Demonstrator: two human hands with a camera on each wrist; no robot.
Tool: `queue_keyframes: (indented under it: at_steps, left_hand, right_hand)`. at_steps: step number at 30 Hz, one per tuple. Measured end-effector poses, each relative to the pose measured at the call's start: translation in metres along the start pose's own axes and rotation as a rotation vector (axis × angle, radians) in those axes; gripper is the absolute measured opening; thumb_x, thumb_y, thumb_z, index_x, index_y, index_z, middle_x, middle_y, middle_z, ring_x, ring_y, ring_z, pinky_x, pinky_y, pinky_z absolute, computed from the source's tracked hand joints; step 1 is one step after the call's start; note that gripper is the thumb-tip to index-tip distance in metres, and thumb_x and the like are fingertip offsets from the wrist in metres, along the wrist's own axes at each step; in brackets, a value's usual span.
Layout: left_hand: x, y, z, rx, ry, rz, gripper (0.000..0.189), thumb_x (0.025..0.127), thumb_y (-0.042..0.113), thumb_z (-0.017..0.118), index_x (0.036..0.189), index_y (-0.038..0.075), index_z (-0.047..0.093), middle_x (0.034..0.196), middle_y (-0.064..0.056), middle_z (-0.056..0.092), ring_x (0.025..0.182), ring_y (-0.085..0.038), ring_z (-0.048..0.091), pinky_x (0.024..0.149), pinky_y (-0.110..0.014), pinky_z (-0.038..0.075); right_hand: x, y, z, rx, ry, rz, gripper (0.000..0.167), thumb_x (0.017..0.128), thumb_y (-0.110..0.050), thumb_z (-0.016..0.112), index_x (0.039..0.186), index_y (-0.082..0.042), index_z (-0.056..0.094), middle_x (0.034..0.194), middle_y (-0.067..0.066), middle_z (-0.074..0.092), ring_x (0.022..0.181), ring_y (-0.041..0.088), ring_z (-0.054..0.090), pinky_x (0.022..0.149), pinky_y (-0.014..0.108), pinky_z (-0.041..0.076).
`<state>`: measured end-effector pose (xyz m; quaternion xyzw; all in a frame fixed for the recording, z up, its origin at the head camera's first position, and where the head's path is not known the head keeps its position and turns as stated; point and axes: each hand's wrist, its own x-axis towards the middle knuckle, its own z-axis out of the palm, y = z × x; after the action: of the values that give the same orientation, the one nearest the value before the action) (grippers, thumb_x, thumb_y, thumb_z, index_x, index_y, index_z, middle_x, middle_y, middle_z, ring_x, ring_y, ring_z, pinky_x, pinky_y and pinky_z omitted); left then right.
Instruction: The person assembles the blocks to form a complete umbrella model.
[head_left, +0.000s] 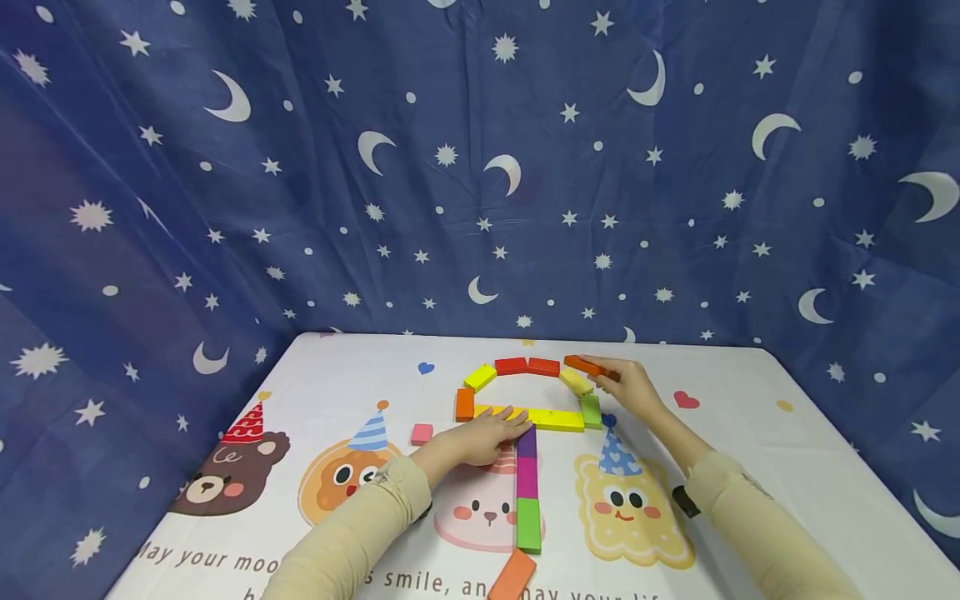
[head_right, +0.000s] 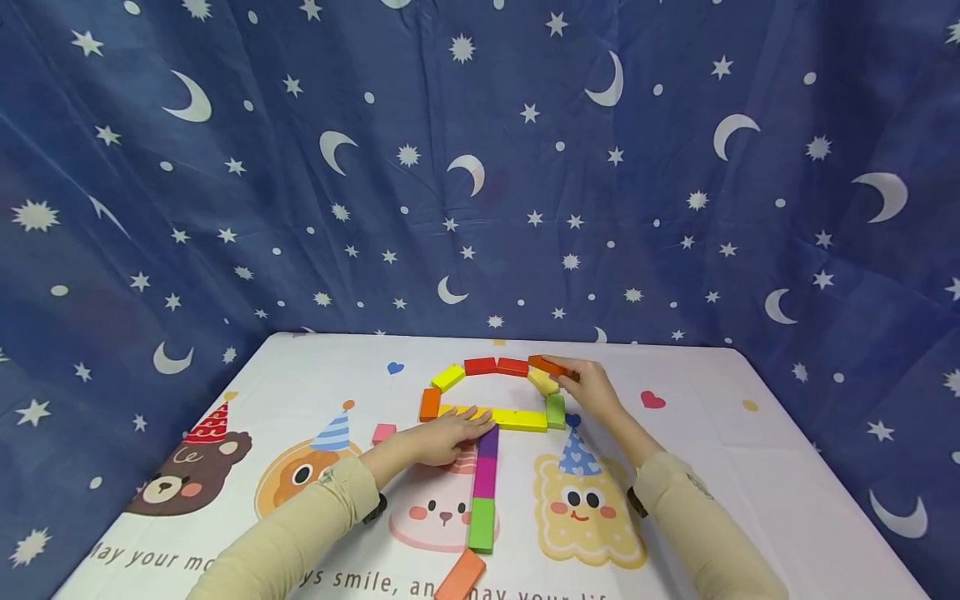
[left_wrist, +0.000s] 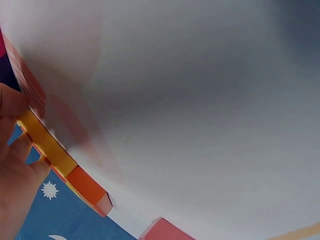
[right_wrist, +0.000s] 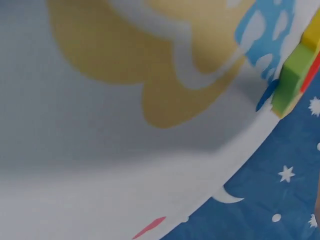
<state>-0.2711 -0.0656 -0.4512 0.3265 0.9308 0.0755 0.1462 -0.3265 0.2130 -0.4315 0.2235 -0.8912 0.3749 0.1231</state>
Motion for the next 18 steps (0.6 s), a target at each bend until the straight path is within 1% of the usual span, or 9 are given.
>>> queue_keyframes:
  at_steps: [2,4,8,10,12,14,16,18]
  left_hand:
    - [0.000,0.000,0.000,-0.002,-0.004,-0.002,0.066,0.090,0.000,0.049,0.147,0.027,0.032,0.156,0.009,0.025,0.146,-0.017,0.018,0.119,-0.041,0.015]
    - [0.000,0.000,0.000,-0.003,-0.005,-0.005,0.066,0.090,0.001,0.050,0.148,0.027,0.031,0.156,0.009,0.025,0.146,-0.017,0.017,0.120,-0.040,0.015]
    - [0.000,0.000,-0.002,0.000,-0.003,-0.004,0.064,0.091,0.003,0.050,0.148,0.027,0.031,0.156,0.009,0.024,0.146,-0.017,0.017,0.120,-0.040,0.015]
    - [0.000,0.000,-0.002,0.002,-0.001,0.000,0.065,0.091,0.003,0.050,0.148,0.027,0.031,0.156,0.008,0.024,0.146,-0.017,0.017,0.120,-0.040,0.015]
    - [0.000,0.001,-0.002,0.003,-0.002,0.002,0.065,0.091,0.002,0.050,0.148,0.027,0.030,0.156,0.008,0.024,0.146,-0.017,0.017,0.120,-0.041,0.015]
    - [0.000,0.001,-0.002,0.005,-0.004,0.002,0.066,0.091,0.001,0.050,0.148,0.026,0.030,0.156,0.008,0.024,0.146,-0.017,0.017,0.119,-0.041,0.015]
    - [0.000,0.001,-0.001,0.005,-0.005,0.001,0.066,0.090,0.001,0.050,0.148,0.026,0.031,0.156,0.008,0.024,0.146,-0.017,0.018,0.119,-0.041,0.015]
    - [-0.001,0.001,-0.001,0.003,-0.005,0.001,0.066,0.090,0.000,0.049,0.148,0.026,0.031,0.156,0.008,0.025,0.146,-0.017,0.018,0.119,-0.041,0.015]
  right_hand:
    - [-0.002,-0.002,0.000,0.090,0.008,0.001,0.033,0.084,0.007,0.062,0.116,0.002,0.066,0.082,0.020,0.069,0.063,0.020,0.061,0.056,0.015,0.049]
    - [-0.002,-0.004,0.001,0.165,0.007,0.005,0.031,0.084,0.008,0.062,0.114,0.004,0.065,0.087,0.023,0.070,0.068,0.019,0.063,0.061,0.014,0.051]
    - [-0.004,-0.006,0.003,0.262,0.014,0.052,0.033,0.085,0.002,0.064,0.118,0.006,0.063,0.102,0.027,0.067,0.076,0.009,0.063,0.068,0.013,0.052]
    - [-0.005,-0.006,0.003,0.274,0.019,0.082,0.036,0.084,-0.003,0.067,0.120,0.004,0.062,0.104,0.026,0.066,0.076,0.004,0.061,0.070,0.012,0.052]
    - [-0.006,-0.007,0.004,0.260,0.026,0.095,0.038,0.083,-0.005,0.069,0.119,0.003,0.062,0.100,0.024,0.068,0.074,0.002,0.062,0.070,0.011,0.052]
    - [-0.009,-0.008,0.006,0.203,0.023,0.076,0.037,0.082,-0.007,0.071,0.117,0.002,0.064,0.091,0.021,0.069,0.071,0.004,0.062,0.068,0.012,0.052]
    - [-0.012,-0.011,0.009,0.147,0.032,0.036,0.035,0.081,-0.005,0.072,0.114,0.003,0.065,0.086,0.019,0.069,0.069,0.009,0.064,0.066,0.014,0.054]
    - [-0.016,-0.016,0.011,0.080,0.035,-0.015,0.036,0.080,-0.005,0.072,0.115,0.003,0.065,0.089,0.018,0.070,0.071,0.015,0.066,0.068,0.021,0.057]
